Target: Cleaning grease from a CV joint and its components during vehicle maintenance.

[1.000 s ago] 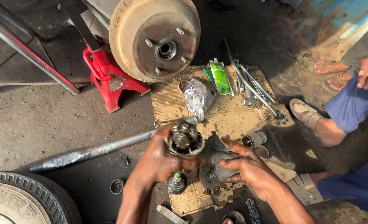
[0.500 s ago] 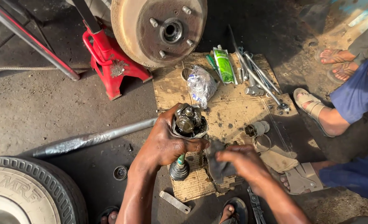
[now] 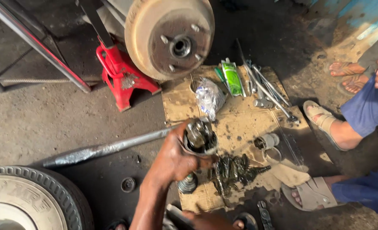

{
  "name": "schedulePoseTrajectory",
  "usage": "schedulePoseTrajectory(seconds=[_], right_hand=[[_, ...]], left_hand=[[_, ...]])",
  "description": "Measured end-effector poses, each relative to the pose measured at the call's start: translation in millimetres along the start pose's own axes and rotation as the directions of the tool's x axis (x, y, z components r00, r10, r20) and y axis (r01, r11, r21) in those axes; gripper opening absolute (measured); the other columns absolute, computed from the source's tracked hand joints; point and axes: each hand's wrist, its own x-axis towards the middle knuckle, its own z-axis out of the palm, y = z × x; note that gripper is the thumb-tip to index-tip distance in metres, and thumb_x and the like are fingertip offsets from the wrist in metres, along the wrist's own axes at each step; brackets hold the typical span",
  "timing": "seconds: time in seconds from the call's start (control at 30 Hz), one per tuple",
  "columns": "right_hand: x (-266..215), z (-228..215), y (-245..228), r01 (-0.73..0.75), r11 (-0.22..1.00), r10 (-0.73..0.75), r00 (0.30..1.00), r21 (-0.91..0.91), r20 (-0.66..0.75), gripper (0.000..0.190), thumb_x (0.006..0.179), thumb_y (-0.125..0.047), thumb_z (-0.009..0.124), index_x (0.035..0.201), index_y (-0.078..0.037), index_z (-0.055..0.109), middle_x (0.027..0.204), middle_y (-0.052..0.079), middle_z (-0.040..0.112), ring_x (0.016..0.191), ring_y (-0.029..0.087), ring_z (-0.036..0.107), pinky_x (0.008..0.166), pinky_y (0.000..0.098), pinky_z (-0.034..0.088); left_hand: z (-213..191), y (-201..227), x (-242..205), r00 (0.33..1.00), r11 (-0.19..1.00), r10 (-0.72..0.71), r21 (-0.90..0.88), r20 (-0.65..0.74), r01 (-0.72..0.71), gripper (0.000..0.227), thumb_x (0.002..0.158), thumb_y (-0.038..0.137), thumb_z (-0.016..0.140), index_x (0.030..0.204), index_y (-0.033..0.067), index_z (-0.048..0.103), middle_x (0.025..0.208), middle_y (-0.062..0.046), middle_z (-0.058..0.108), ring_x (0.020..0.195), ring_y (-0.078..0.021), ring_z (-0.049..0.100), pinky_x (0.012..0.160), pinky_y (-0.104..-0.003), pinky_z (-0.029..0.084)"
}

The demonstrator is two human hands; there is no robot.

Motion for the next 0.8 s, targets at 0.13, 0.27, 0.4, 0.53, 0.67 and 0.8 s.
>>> schedulePoseTrajectory(seconds=[0.13, 0.27, 0.4, 0.53, 0.67, 0.8], right_hand=[[-67.7, -146.2, -110.3, -0.265, 0.895, 0.237, 0.964, -0.358, -0.120, 0.059, 0.095, -0.034, 0.065, 0.150, -0.027, 0.047, 0.120, 0.015, 0.076, 0.115, 0.025, 0.072, 0.102, 0.0366, 0.055], [-120.8, -245.8, -185.5, -0.460, 0.688, 0.370, 0.888, -0.561, -0.274, 0.060, 0.102, -0.041, 0.060, 0.158, -0.034, 0.040, 0.121, 0.016, 0.077, 0.118, 0.026, 0.072, 0.104, 0.0377, 0.055], [-109.3, -280.8, -135.9, 0.180, 0.691, -0.458, 0.858, -0.700, -0.231, 0.071, 0.086, -0.021, 0.072, 0.153, -0.034, 0.051, 0.140, 0.002, 0.066, 0.118, 0.029, 0.067, 0.094, 0.0455, 0.056], [-114.6, -271.6, -192.9, 0.036, 0.640, -0.242, 0.958, -0.767, -0.157, 0.085, 0.088, -0.001, 0.056, 0.150, -0.058, 0.042, 0.158, -0.010, 0.045, 0.100, 0.018, 0.070, 0.070, 0.0314, 0.064], [-107.6, -269.6, -222.0, -0.134, 0.376, 0.114, 0.989, -0.917, -0.098, 0.093, 0.094, 0.006, 0.046, 0.149, -0.067, 0.029, 0.176, -0.011, 0.011, 0.089, 0.008, 0.072, 0.068, 0.0196, 0.061], [-70.7, -287.7, -198.7, 0.113, 0.051, -0.263, 0.960, -0.992, 0.095, 0.102, 0.087, 0.015, 0.045, 0.150, -0.066, 0.037, 0.173, 0.001, 0.011, 0.081, 0.016, 0.064, 0.062, 0.0234, 0.060]], left_hand=[[-1.4, -5.7, -9.0, 0.999, 0.996, -0.046, -0.079, 0.024, 0.047, 0.073, 0.053, 0.002, 0.089, 0.121, 0.0055, 0.064, 0.104, -0.004, 0.077, 0.097, -0.0140, 0.071, 0.093, -0.033, 0.059], [-1.6, -0.2, -4.1, 0.994, 0.996, -0.086, -0.026, 0.069, 0.088, 0.072, 0.052, 0.004, 0.090, 0.119, 0.0062, 0.065, 0.101, -0.003, 0.078, 0.096, -0.0149, 0.073, 0.091, -0.034, 0.060], [-5.0, 3.9, -4.8, 0.971, 0.978, -0.195, 0.104, 0.138, 0.182, 0.065, 0.050, 0.007, 0.092, 0.111, 0.0053, 0.070, 0.096, -0.004, 0.079, 0.092, -0.0186, 0.075, 0.091, -0.037, 0.061], [-16.3, 11.3, -7.1, 0.927, 0.911, -0.365, 0.237, 0.088, 0.337, 0.072, 0.048, 0.010, 0.094, 0.115, 0.0105, 0.066, 0.096, -0.003, 0.077, 0.093, -0.0181, 0.073, 0.090, -0.037, 0.059], [-23.0, 15.6, -8.6, 0.928, 0.910, -0.365, 0.239, 0.075, 0.339, 0.077, 0.046, 0.010, 0.095, 0.118, 0.0123, 0.067, 0.098, -0.003, 0.077, 0.095, -0.0182, 0.072, 0.090, -0.037, 0.058], [-21.2, 16.4, -7.1, 0.936, 0.932, -0.312, 0.241, 0.162, 0.270, 0.069, 0.046, 0.013, 0.092, 0.112, 0.0093, 0.074, 0.098, -0.006, 0.079, 0.095, -0.0210, 0.072, 0.090, -0.038, 0.059]])
